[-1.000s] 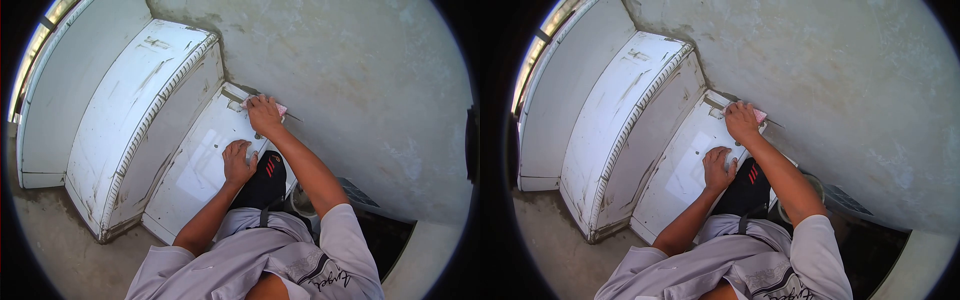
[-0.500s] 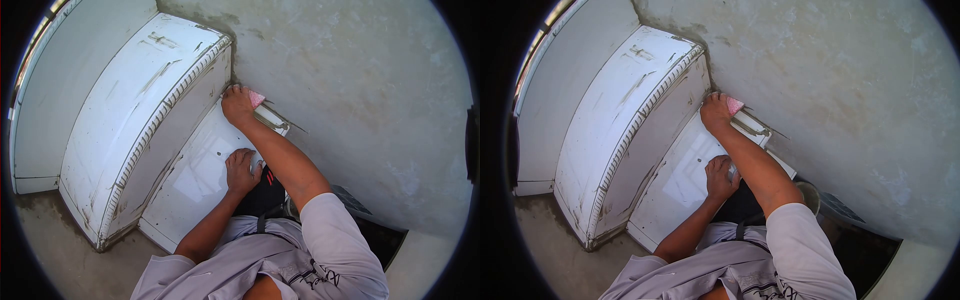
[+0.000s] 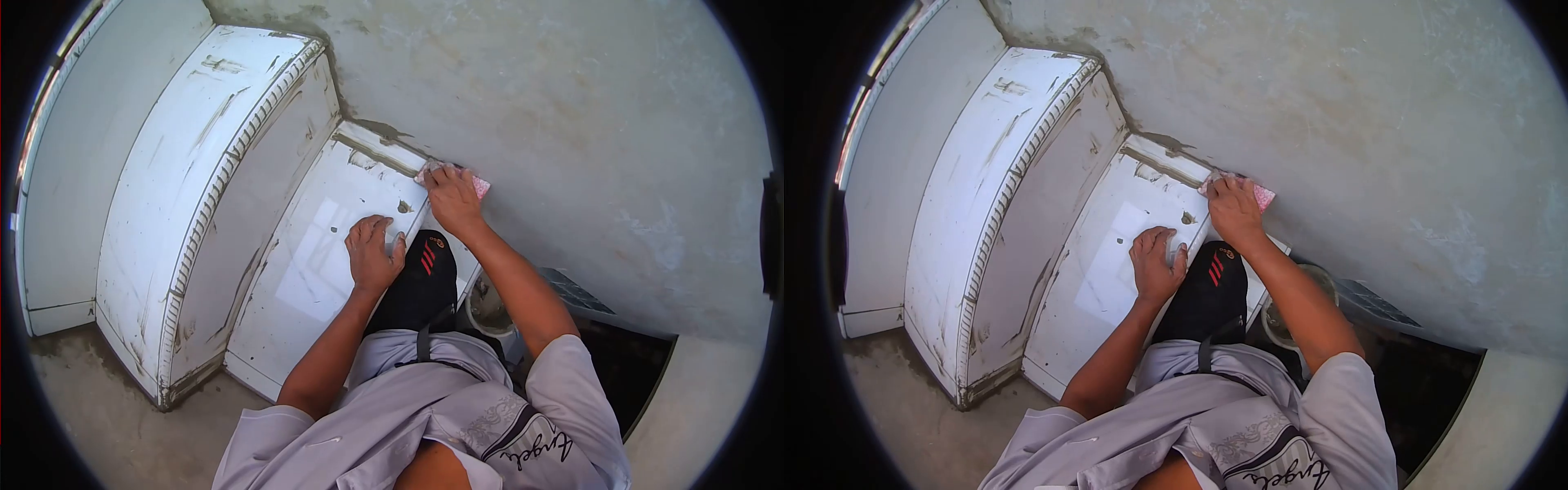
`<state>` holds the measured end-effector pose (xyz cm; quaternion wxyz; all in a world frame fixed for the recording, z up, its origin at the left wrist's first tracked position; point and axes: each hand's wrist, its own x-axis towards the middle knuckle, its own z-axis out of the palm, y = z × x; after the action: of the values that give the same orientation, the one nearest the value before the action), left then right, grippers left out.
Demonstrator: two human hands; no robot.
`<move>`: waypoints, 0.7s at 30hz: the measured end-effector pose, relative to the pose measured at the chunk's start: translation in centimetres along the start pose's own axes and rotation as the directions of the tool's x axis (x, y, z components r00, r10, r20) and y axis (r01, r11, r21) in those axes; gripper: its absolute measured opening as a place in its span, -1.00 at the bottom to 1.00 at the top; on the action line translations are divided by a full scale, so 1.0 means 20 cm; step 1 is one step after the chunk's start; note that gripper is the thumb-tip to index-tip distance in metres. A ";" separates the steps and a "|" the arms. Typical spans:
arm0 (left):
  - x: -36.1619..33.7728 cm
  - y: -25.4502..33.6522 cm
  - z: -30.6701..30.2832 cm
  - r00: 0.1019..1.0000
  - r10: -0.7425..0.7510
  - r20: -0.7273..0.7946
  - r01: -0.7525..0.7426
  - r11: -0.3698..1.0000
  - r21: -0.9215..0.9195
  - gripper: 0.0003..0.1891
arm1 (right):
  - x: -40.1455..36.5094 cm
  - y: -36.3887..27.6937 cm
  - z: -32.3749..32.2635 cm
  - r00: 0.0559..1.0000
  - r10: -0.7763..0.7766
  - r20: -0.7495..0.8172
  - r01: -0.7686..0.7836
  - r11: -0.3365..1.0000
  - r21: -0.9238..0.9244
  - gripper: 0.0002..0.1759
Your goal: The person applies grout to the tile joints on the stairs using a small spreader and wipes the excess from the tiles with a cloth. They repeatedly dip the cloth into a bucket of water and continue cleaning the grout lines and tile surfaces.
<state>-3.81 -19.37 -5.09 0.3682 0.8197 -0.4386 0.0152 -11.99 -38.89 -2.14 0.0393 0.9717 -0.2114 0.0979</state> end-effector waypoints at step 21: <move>0.84 -0.18 0.23 0.989 -0.125 -0.077 0.137 0.975 0.177 -0.63 | -0.10 -0.04 -0.04 0.934 0.356 -0.020 -0.307 0.831 0.464 -0.27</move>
<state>7.70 -32.84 -4.72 0.3061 0.8762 -0.3679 0.0577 -13.69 -37.24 -1.75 -0.1949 0.8957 -0.3455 0.2007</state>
